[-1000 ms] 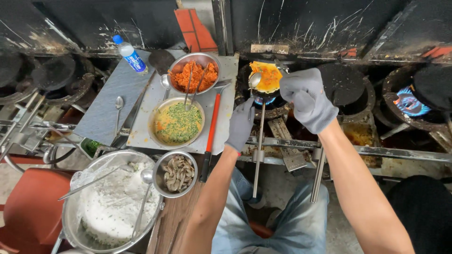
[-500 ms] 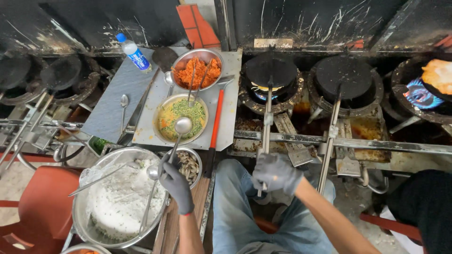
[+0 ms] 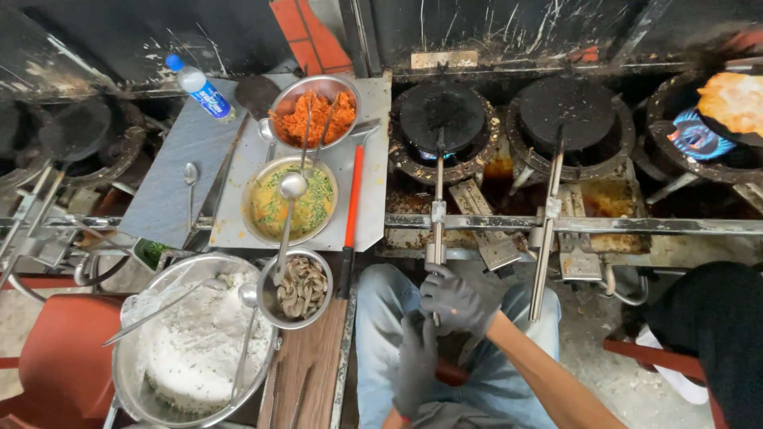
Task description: The person cooks pancakes by scooping batter onto griddles, adding toppings from bowls, and flipping them with a spatula. They transfer the cooked pancakes to plates and repeat the process with fresh ingredients.
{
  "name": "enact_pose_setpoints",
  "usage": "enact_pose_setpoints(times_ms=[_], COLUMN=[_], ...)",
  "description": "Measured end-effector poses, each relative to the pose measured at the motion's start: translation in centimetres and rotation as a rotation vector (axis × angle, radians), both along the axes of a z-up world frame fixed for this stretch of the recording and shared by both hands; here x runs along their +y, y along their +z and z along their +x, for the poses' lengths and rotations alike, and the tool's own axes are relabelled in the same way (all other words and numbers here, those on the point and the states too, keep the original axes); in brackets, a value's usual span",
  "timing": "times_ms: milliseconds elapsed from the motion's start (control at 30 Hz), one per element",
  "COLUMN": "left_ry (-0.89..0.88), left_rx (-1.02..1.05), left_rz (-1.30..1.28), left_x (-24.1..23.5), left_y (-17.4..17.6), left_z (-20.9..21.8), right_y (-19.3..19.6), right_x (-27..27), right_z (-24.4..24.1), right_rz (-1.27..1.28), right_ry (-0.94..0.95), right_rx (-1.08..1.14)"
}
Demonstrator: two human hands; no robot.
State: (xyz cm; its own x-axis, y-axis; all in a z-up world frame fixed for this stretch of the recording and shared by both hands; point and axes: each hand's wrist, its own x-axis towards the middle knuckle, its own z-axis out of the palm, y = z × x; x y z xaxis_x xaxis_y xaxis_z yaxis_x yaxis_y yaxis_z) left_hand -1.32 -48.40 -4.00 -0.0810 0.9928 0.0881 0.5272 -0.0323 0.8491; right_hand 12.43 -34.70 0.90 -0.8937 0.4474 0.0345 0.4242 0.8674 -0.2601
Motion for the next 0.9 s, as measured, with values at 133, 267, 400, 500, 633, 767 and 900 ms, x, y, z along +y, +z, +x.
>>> enact_pose_setpoints(times_ms=[133, 267, 400, 500, 633, 767, 900], left_ry=[0.246, 0.137, 0.066, 0.071, 0.072, 0.062, 0.069], left_rx=[-0.201, 0.044, -0.046, -0.077, -0.100, -0.155, -0.163], left_rz=[-0.211, -0.195, -0.035, -0.141, -0.093, -0.055, -0.079], left_x=[0.7, 1.8, 2.2, 1.9, 2.0, 2.0, 2.2], left_y=[4.1, 4.8, 4.1, 4.7, 6.3, 7.8, 8.1], left_z=[2.2, 1.5, 1.4, 1.2, 1.1, 1.1, 1.2], right_y=[0.9, 0.7, -1.1, -3.9, -7.4, -8.5, -6.9], right_x=[-0.4, -1.8, -2.9, -3.6, -4.7, -5.2, -5.3], right_z=[0.3, 0.4, -0.3, -0.4, 1.1, 0.8, -0.1], right_rz=[0.099, 0.127, -0.001, -0.384, -0.718, -0.798, -1.107], right_ry=[-0.046, -0.317, -0.676, -0.909, -1.004, -0.947, -1.009], right_rx=[0.099, 0.380, 0.663, 0.823, 0.583, 0.673, 0.739])
